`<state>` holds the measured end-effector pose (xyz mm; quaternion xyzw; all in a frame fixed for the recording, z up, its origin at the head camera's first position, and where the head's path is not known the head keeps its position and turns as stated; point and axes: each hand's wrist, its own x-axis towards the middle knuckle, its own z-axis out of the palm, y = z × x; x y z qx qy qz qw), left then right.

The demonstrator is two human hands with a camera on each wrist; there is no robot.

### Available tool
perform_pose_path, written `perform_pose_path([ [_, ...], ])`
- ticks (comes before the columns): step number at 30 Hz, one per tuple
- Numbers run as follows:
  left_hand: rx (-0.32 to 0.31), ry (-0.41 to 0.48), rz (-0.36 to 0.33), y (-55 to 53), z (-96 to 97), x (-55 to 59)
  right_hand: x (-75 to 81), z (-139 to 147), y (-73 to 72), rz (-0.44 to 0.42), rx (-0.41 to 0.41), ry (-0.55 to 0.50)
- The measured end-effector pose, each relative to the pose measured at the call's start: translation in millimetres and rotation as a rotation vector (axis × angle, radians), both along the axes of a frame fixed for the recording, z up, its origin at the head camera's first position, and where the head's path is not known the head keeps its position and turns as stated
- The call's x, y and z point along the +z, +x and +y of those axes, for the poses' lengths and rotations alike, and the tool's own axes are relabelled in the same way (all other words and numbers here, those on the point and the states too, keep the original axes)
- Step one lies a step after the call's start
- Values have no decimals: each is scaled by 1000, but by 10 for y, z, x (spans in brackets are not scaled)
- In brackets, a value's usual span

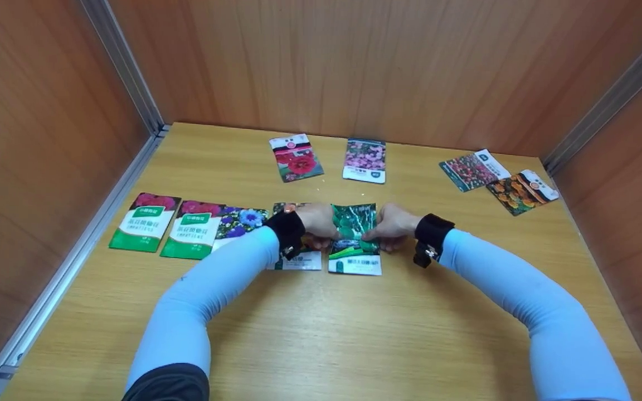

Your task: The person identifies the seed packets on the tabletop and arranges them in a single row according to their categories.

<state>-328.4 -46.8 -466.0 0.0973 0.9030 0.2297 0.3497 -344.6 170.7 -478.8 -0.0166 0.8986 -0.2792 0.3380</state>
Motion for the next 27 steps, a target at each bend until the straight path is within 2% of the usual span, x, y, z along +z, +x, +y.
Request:
perform_pose_path([
  [6, -19, -54, 40, 35, 19, -19, -4, -17, 32, 37, -5, 21],
  [13, -62, -57, 128, 50, 20, 2, 37, -19, 42, 164, 48, 156],
  [16, -51, -66, 125, 44, 17, 5, 50, -40, 52, 180, 49, 142],
  [19, -17, -65, 96, 37, 11, 10, 55, -81, 54, 188, 65, 104],
  [22, 47, -27, 73, 18, -2, 28, 62, -116, 48, 200, 73, 72],
  [27, 110, 64, 147, -62, -49, 107, 100, -119, 6, 296, 42, 33],
])
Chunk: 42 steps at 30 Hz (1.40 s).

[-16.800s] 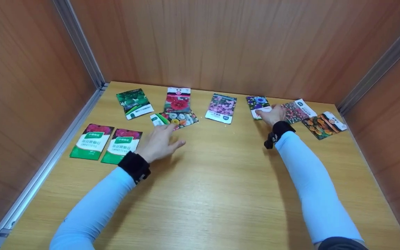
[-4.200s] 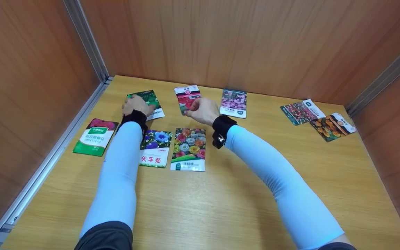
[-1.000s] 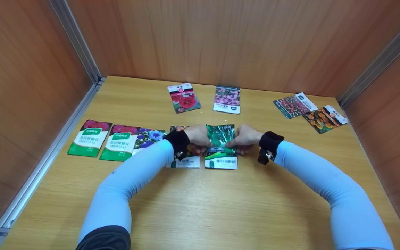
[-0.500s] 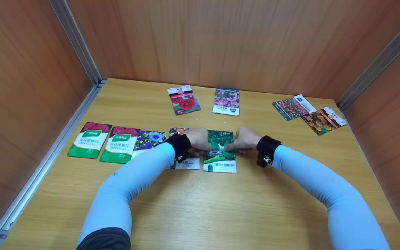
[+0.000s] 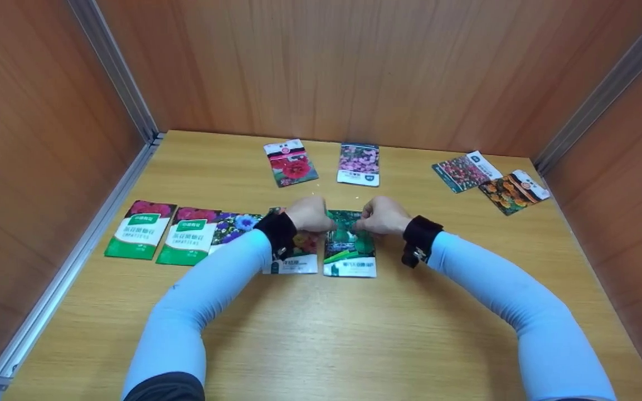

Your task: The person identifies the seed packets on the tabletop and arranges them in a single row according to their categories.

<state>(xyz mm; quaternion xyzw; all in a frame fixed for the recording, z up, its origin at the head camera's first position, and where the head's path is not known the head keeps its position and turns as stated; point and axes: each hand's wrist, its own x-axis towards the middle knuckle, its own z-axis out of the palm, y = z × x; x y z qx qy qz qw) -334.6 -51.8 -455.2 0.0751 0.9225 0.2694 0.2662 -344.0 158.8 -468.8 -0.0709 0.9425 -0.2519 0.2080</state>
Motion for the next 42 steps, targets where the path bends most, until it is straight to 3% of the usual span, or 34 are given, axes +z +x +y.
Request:
perform_pose_path([
  [4, 51, 73, 74, -73, -92, 59, 56, -17, -59, 73, -24, -34],
  [10, 122, 159, 271, -199, -248, 46, 121, -63, -91, 60, -58, -91],
  [14, 148, 132, 373, -334, -336, -9, 120, -103, -81, 65, -67, -122],
  [17, 180, 53, 405, -466, -395, -35, 113, -121, -77, 62, -70, -138],
  [22, 214, -102, 393, -692, -508, -81, 112, -154, -72, 49, -54, -152],
  [27, 131, -187, 277, -734, -531, -100, 98, -142, -80, 53, -73, -154],
  [31, 99, -158, 233, -654, -568, -72, 76, -154, -87, 38, -90, -157],
  [37, 173, -56, 204, -596, -665, -14, 54, -200, -114, 60, -64, -183],
  [39, 201, -48, 226, -602, -690, -2, 44, -215, -132, 84, -65, -212],
  [42, 245, -81, 320, -629, -740, 15, 41, -261, -187, 144, -60, -283],
])
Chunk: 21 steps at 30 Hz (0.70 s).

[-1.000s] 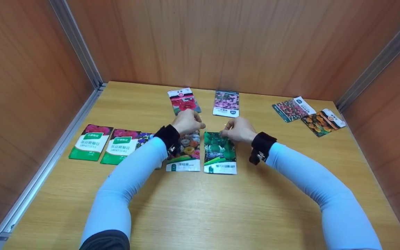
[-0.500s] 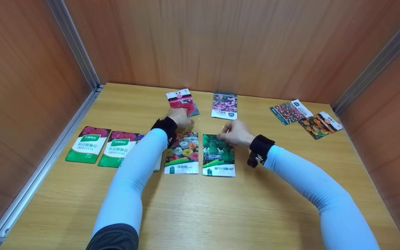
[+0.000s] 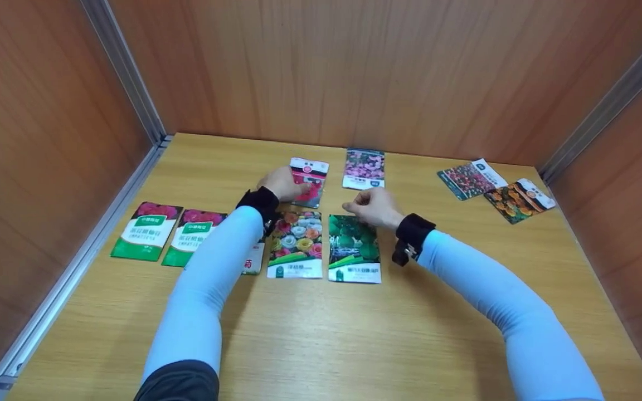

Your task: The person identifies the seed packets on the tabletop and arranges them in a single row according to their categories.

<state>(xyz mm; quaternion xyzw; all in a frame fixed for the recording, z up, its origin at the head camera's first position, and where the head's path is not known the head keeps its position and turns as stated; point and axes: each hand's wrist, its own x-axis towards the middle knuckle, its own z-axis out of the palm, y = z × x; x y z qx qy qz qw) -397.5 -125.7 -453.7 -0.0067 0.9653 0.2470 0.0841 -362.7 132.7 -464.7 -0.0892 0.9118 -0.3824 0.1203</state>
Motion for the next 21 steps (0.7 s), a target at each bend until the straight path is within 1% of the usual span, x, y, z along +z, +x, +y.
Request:
perform_pose_path([
  [2, 51, -17, 33, -33, -15, 6, 10, -36, -50, 18, -12, -78],
  [4, 101, -13, 44, -67, -26, 10, 28, -94, -111, 12, -33, -182],
  [5, 120, 1, 37, -82, -29, 12, 40, -131, -143, -12, -57, -244],
  [8, 153, 30, 18, -107, -33, 15, 67, -257, -234, -83, -125, -422],
  [10, 165, 33, 16, -107, -23, 18, 68, -337, -291, -129, -168, -492],
  [12, 185, 38, 18, -95, -4, 25, 59, -406, -336, -175, -196, -524],
  [16, 232, 55, 17, -60, 19, 58, 32, -523, -412, -277, -247, -529],
  [18, 248, 62, 10, -49, 29, 69, 23, -561, -443, -315, -273, -514],
  [21, 266, 85, 3, -29, 33, 84, 13, -607, -479, -356, -287, -457],
])
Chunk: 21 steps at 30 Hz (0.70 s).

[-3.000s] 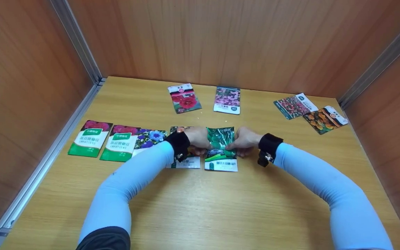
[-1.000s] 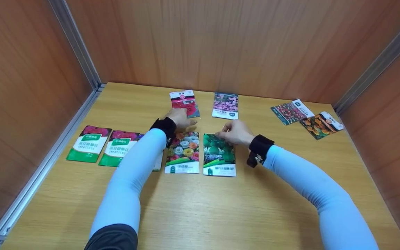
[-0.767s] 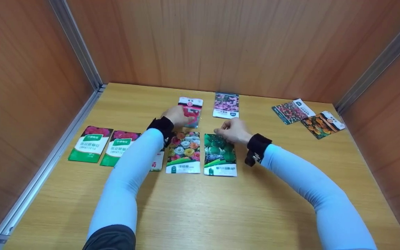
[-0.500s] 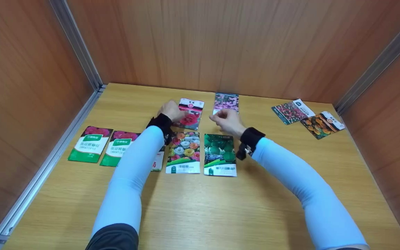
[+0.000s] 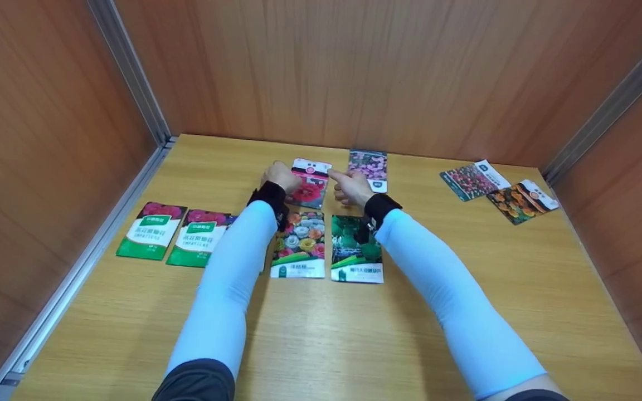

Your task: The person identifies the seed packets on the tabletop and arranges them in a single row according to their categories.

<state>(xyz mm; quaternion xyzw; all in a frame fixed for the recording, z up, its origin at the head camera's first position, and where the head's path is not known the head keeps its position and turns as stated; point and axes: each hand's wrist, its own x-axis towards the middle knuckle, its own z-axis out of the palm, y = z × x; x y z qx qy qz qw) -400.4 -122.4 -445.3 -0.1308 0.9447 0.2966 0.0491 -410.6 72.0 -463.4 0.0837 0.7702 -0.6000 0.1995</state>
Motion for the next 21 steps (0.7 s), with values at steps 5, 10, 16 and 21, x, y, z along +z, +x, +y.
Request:
perform_pose_path([
  [5, 29, 46, 3, 10, 7, 6, -21, -44, -23, -46, 62, 66],
  [10, 13, 54, 20, 5, -16, 17, 2, -124, -8, -3, 149, 92],
  [16, 8, 32, 52, 0, -33, -1, 11, -181, -7, -9, 150, 88],
  [21, 11, 55, 50, -5, -24, -29, -41, -233, 1, 47, 43, -8],
])
